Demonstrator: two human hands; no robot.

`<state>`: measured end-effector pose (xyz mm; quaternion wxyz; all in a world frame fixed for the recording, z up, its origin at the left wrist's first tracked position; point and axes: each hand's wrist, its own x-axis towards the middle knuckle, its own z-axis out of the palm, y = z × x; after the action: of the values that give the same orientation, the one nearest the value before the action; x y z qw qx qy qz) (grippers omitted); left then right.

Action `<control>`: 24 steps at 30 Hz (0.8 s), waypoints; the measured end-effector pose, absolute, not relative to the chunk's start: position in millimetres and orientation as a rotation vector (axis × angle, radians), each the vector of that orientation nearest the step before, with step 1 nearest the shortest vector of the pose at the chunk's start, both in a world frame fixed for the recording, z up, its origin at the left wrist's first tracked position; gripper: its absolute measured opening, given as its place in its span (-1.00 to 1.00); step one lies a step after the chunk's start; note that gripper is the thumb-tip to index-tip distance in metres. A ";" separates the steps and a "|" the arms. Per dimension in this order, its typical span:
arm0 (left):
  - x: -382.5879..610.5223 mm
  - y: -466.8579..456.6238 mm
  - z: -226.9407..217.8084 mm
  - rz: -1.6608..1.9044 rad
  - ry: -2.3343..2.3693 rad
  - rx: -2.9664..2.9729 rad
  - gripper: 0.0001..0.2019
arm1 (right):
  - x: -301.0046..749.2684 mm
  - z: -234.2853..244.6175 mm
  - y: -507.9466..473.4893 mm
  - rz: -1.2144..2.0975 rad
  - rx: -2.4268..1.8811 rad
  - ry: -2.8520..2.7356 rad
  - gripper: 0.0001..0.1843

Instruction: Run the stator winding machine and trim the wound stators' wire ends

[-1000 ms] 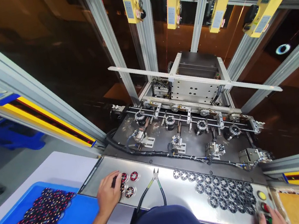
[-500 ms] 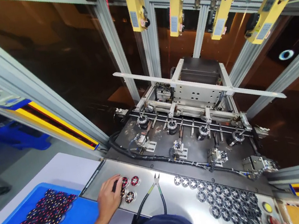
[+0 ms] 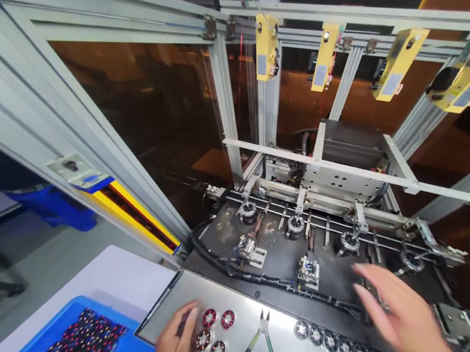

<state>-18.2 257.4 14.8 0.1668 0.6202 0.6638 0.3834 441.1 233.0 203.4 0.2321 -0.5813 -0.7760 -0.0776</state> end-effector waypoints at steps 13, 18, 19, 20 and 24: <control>-68.3 235.0 75.7 1.164 1.976 1.836 -0.76 | 240.5 122.5 511.0 0.223 -1.278 -2.829 -0.77; -56.2 266.8 88.9 1.172 1.846 2.065 -0.81 | 252.2 115.9 512.1 0.413 -1.609 -2.579 -0.72; -50.1 283.0 93.5 1.165 1.777 2.150 -0.81 | 252.4 114.4 515.5 0.462 -1.700 -2.506 -0.71; -42.7 302.1 98.0 1.147 1.693 2.242 -0.81 | 251.5 112.9 520.4 0.521 -1.785 -2.434 -0.70; -3.4 390.1 109.1 0.978 1.466 2.438 -0.71 | 241.3 111.0 548.6 0.784 -1.973 -2.190 -0.66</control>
<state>-3.4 390.1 109.1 0.0667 0.8086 0.4864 0.3244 241.3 548.6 111.0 0.0457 -0.6461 -0.7174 0.2567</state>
